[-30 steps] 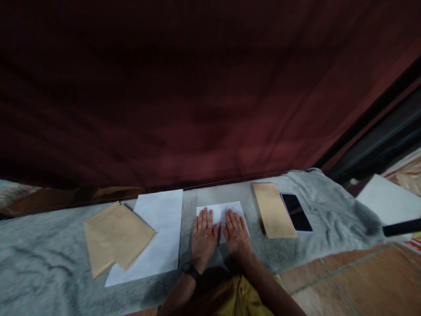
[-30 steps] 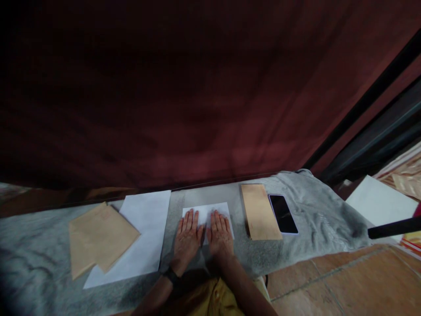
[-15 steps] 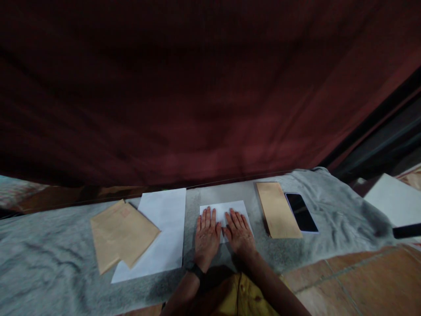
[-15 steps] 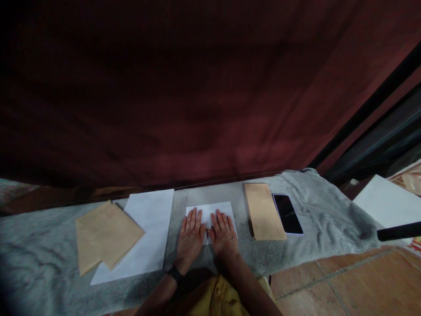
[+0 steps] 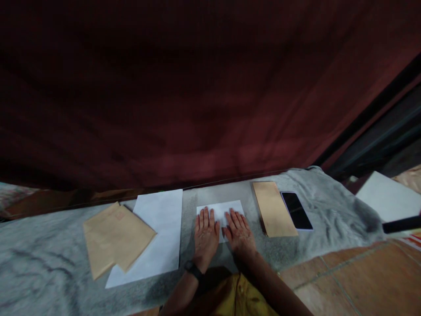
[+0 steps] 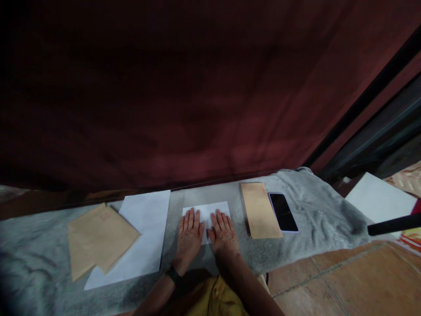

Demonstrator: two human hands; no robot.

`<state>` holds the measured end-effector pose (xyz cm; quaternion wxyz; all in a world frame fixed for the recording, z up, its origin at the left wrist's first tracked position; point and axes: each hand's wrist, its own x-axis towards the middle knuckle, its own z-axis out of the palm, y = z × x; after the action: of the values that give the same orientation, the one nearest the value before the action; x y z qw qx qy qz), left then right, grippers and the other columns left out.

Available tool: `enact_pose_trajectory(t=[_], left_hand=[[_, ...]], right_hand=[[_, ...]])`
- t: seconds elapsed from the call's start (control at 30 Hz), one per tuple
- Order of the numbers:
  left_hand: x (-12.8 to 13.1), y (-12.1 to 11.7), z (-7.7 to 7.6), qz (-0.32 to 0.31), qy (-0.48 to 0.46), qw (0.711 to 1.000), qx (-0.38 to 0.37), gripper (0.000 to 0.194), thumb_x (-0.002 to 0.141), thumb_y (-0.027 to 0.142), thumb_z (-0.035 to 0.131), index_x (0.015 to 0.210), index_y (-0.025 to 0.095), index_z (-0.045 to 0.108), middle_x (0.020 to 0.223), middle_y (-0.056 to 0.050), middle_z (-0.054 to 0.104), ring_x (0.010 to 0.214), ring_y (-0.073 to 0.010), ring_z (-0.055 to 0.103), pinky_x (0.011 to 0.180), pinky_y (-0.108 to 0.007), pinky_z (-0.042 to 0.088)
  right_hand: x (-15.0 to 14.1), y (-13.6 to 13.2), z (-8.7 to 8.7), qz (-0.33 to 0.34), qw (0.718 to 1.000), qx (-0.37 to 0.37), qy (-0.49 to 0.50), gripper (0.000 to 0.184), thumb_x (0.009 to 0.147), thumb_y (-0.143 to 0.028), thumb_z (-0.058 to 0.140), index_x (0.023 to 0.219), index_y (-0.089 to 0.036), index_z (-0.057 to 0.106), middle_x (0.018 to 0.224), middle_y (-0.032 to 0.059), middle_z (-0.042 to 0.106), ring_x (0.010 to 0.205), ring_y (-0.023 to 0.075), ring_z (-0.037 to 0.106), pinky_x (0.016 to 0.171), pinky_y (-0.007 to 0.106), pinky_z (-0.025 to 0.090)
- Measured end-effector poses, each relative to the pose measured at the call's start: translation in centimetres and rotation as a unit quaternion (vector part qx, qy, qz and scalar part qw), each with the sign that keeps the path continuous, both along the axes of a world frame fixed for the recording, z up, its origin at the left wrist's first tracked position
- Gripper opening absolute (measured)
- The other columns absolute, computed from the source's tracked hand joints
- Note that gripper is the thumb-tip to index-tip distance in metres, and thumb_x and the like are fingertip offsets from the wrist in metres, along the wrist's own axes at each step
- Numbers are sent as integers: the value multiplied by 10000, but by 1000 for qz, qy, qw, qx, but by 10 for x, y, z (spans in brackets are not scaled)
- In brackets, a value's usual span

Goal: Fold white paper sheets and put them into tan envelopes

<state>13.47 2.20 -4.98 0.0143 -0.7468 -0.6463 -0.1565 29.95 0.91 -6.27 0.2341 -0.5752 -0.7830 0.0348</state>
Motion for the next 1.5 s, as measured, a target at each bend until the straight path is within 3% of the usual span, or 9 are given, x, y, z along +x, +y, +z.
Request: enact_pose_trajectory(t=[0.17,0.3,0.6,0.8,0.97,1.17,1.5], left_hand=[[11,8,-2,-40,2,999,-4,523,1011,223,363,1529,207,437,1633,-87,373,1530,-287,282,1232,-541,271],[10,10,-4,-38,0,999,9,544,1011,216,331,1550,179,392,1623,-93,392,1529,-262,289,1236,-521,267],[-6,7,2,24,42,999,-15,553,1011,239,327,1550,134,392,1618,-109,391,1532,-264,279,1243,-510,249],[-8,7,3,33,53,998,2,540,1017,259,342,1527,104,426,1603,-141,409,1522,-301,300,1238,-534,257],[9,15,6,-24,43,999,17,523,1018,228,327,1514,120,452,1589,-113,442,1520,-300,305,1240,-546,267],[27,24,6,-85,34,996,-15,512,1041,278,308,1512,146,459,1593,-84,436,1515,-294,317,1233,-564,288],[1,18,1,-28,36,999,5,530,1028,256,302,1528,133,429,1589,-102,438,1517,-280,315,1240,-562,260]], right_hand=[[-1,-1,1,-1,1000,9,2,591,984,-258,477,1566,-205,393,1624,90,367,1475,303,377,1211,495,287],[-2,-1,2,-7,1000,8,-5,564,1003,-290,472,1556,-194,412,1617,102,379,1460,302,400,1209,485,289],[-3,0,5,-21,999,24,-44,540,1017,-325,485,1537,-183,443,1597,109,416,1446,284,421,1202,456,306],[-3,-1,11,-21,998,18,-52,522,1030,-339,460,1525,-172,460,1583,112,439,1444,280,423,1200,444,303],[-4,0,11,-23,998,18,-54,525,1019,-317,463,1521,-163,467,1583,114,438,1442,281,424,1205,446,290],[-4,0,4,-19,997,26,-64,535,983,-254,483,1508,-147,483,1585,111,435,1451,269,410,1217,441,272],[-3,1,5,-22,998,19,-59,532,1016,-333,479,1524,-176,462,1587,113,433,1441,282,425,1200,451,300]])
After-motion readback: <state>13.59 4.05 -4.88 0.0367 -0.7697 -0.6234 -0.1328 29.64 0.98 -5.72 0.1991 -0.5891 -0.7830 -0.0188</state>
